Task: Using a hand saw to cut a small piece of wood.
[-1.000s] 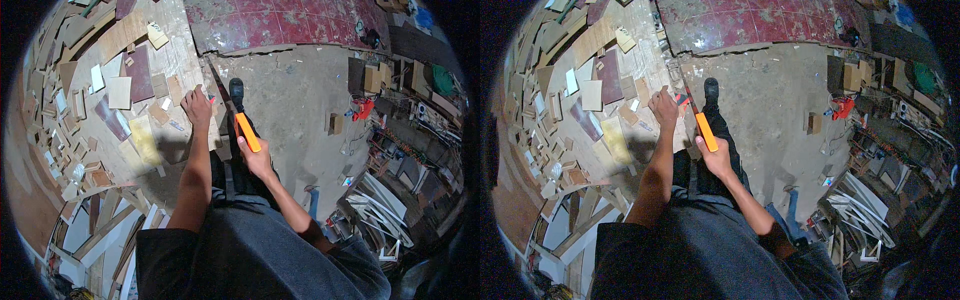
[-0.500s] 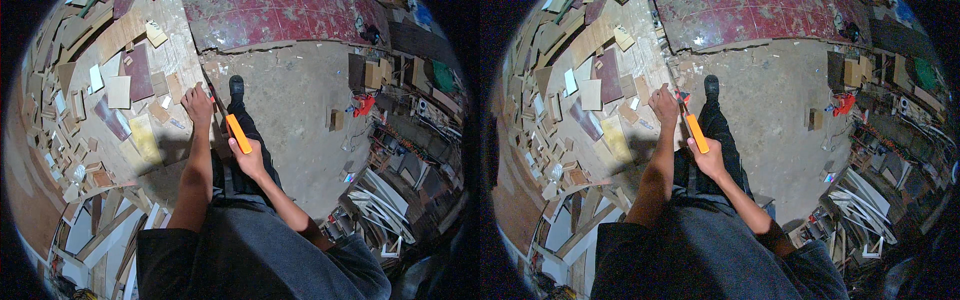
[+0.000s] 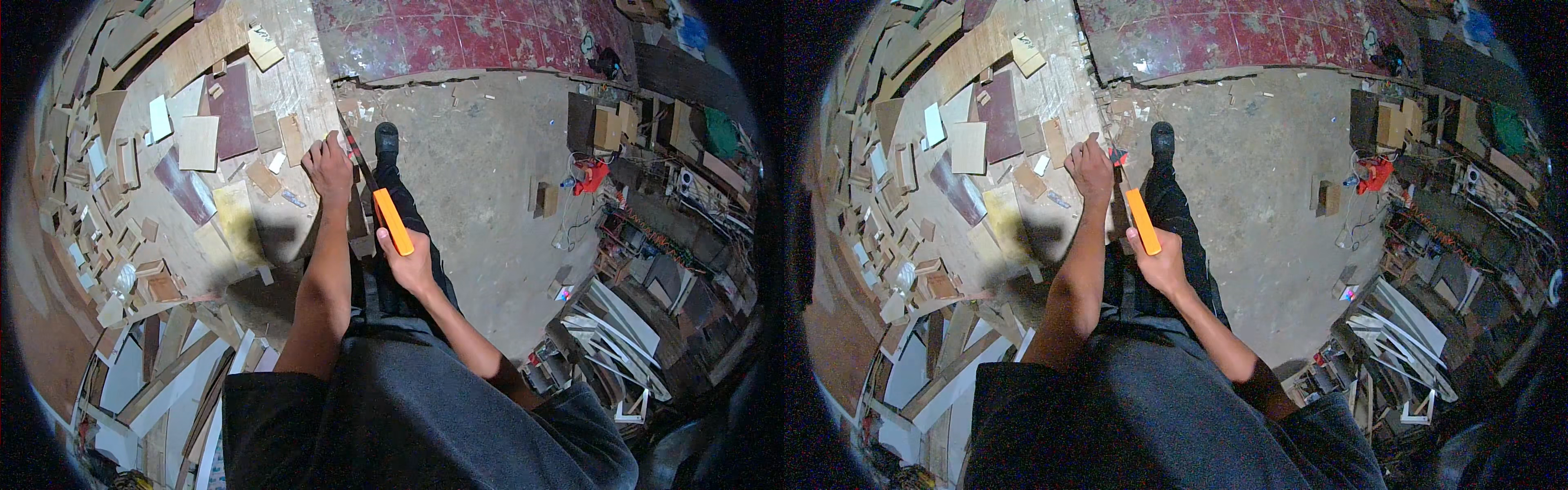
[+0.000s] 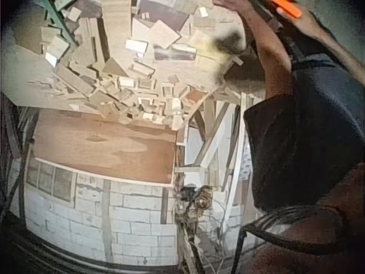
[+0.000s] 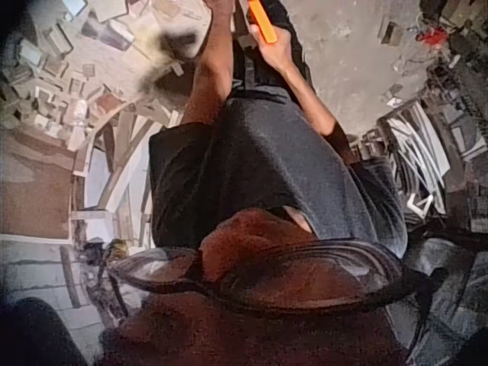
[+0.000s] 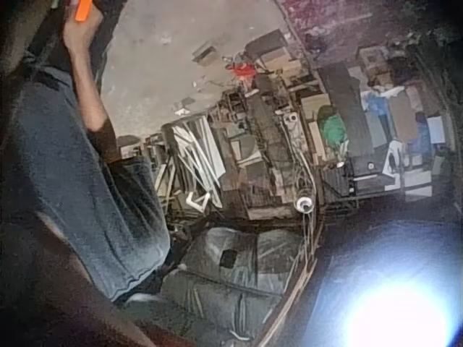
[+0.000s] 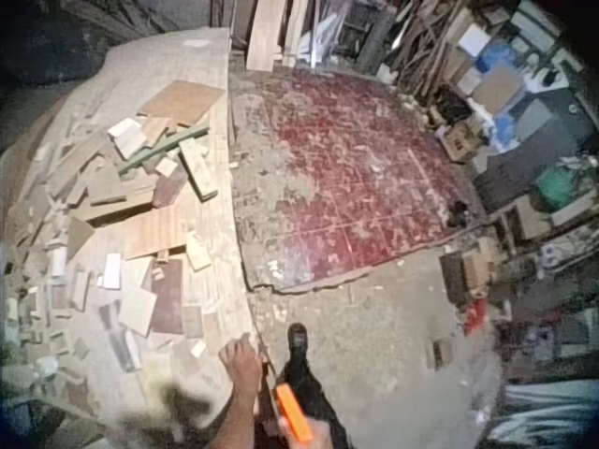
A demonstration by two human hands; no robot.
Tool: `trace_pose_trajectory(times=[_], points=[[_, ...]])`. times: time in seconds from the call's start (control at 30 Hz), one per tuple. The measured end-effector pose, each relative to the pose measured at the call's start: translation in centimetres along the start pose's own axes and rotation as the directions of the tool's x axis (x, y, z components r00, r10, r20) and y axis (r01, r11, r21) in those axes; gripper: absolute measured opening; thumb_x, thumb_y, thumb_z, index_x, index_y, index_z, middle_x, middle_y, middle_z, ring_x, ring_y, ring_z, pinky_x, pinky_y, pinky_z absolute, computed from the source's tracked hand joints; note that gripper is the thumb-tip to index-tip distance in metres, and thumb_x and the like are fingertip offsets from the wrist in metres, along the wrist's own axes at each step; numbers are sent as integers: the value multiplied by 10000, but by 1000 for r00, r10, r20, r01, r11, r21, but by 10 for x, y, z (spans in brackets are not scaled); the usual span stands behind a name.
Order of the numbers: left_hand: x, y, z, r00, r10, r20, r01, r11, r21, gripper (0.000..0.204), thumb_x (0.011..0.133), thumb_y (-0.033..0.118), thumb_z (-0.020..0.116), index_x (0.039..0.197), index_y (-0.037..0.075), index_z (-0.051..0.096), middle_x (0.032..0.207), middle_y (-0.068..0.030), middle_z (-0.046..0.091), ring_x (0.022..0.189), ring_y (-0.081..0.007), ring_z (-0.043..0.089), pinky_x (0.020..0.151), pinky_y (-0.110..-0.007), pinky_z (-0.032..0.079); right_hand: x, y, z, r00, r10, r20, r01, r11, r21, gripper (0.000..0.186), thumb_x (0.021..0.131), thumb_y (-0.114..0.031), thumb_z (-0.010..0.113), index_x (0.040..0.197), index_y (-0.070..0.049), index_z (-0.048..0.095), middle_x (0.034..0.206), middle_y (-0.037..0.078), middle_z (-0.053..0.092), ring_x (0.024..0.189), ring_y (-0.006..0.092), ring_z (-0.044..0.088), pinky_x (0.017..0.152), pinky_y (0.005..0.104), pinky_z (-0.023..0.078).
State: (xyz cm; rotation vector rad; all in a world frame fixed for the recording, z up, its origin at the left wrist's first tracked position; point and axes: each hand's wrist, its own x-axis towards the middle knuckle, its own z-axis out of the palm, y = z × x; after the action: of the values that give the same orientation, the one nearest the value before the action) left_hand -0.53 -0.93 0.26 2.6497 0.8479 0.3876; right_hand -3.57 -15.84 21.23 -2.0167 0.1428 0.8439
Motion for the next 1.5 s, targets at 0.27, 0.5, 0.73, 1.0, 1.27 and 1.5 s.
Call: trace_pose_trajectory(times=[0.27, 0.5, 0.73, 1.0, 1.27, 1.5], points=[[0, 0, -1, 1000, 2, 19, -2, 1000, 0, 370, 832, 90, 670, 1200, 101, 631, 944, -54, 636, 1023, -243, 581, 880, -428, 409, -3, -1, 0, 1000, -10, -13, 11, 1000, 10, 438, 993, -280, 670, 696, 15, 542, 569, 3, 447, 570, 76, 396, 507, 325, 354], [0, 0, -2, 1000, 3, 20, -3, 1000, 15, 373, 826, 93, 669, 1197, 100, 630, 949, -54, 637, 1023, -243, 577, 888, -430, 404, -4, 1, 3, 999, -6, -36, 5, 999, -34, 436, 991, -282, 671, 702, 23, 552, 557, 18, 456, 560, 81, 405, 501, 329, 356], [-1, 2, -4, 999, -8, 48, 9, 1000, -7, 358, 864, 73, 648, 1220, 95, 618, 982, -67, 648, 1041, -249, 588, 864, -423, 406, -6, 4, 2, 999, -10, -36, 10, 1000, -20, 440, 990, -283, 672, 696, 20, 547, 554, 15, 456, 559, 80, 398, 498, 330, 353], [0, 2, -6, 999, -9, 43, 11, 999, -42, 334, 870, 60, 627, 1203, 92, 626, 980, -69, 648, 1046, -249, 588, 871, -431, 402, -3, 8, -9, 999, 4, -36, -5, 1000, -20, 431, 993, -276, 670, 685, 0, 546, 576, 9, 493, 557, 89, 434, 511, 324, 383], [0, 0, -5, 999, -7, 33, 8, 1000, -30, 317, 882, 74, 634, 1198, 84, 628, 973, -72, 644, 1051, -256, 585, 888, -431, 401, -1, 11, -3, 999, -37, 17, 37, 999, -5, 437, 995, -292, 667, 696, 2, 545, 578, 5, 481, 569, 87, 422, 512, 326, 374], [0, 2, -7, 1000, -5, 21, 6, 999, -34, 320, 878, 77, 643, 1198, 88, 634, 970, -73, 645, 1050, -253, 585, 881, -426, 402, 0, 19, -1, 999, -27, 19, 27, 1000, 6, 454, 995, -303, 669, 695, 9, 532, 577, 5, 465, 569, 88, 399, 505, 330, 352]])
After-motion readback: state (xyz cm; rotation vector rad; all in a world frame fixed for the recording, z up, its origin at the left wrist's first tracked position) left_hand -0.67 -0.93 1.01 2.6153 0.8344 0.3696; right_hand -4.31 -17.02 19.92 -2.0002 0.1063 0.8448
